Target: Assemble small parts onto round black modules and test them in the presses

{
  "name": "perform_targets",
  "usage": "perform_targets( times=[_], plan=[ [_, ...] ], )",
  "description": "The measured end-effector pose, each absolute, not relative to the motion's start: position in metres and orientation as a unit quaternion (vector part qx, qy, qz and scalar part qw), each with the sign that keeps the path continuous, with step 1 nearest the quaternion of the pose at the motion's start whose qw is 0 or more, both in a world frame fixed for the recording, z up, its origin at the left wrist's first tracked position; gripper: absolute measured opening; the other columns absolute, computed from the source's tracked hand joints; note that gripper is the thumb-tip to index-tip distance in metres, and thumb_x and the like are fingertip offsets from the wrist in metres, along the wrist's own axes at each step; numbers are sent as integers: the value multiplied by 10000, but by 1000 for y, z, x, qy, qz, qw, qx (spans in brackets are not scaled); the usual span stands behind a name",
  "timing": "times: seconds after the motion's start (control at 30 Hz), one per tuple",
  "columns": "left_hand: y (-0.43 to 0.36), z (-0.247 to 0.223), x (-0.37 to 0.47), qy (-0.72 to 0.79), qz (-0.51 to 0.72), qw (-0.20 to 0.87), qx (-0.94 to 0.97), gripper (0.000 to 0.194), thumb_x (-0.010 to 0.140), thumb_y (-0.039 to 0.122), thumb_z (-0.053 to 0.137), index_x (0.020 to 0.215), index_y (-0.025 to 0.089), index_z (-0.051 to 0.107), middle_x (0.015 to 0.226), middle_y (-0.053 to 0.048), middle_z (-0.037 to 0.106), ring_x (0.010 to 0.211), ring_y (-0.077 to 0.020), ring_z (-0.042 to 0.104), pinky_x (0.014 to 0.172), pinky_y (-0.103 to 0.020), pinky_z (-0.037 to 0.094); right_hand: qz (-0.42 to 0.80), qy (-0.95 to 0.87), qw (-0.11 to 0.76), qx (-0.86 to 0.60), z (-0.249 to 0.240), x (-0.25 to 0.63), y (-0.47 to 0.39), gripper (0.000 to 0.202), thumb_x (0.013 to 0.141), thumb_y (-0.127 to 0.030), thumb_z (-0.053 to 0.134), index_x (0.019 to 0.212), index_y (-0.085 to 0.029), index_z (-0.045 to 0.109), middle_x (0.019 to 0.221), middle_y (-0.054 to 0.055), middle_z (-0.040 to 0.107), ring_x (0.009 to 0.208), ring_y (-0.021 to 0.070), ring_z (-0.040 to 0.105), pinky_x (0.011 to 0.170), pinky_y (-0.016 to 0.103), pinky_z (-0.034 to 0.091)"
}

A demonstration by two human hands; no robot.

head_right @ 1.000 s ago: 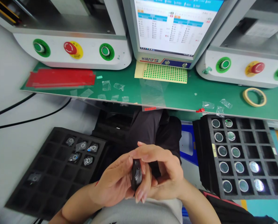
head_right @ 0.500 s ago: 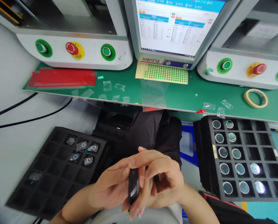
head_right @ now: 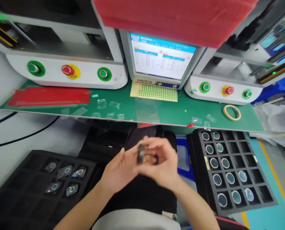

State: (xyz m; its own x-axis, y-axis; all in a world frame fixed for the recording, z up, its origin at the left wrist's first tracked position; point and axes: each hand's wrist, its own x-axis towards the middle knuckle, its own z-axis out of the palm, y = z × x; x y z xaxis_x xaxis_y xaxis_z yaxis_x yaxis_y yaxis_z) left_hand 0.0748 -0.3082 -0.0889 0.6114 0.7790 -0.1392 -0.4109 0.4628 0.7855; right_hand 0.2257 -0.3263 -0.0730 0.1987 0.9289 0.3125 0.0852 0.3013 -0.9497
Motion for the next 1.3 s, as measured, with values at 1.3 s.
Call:
perform_targets(
  times=[1.3],
  plan=[
    [-281, -58, 64, 400, 486, 59, 775, 232, 629, 2, 378, 493, 188, 405, 449, 39, 378, 443, -102, 294, 465, -266, 254, 271, -607, 544, -512, -57, 168, -362, 152, 808, -41, 715, 827, -186, 673, 783, 28, 696, 718, 155, 670, 621, 296, 560]
  ],
)
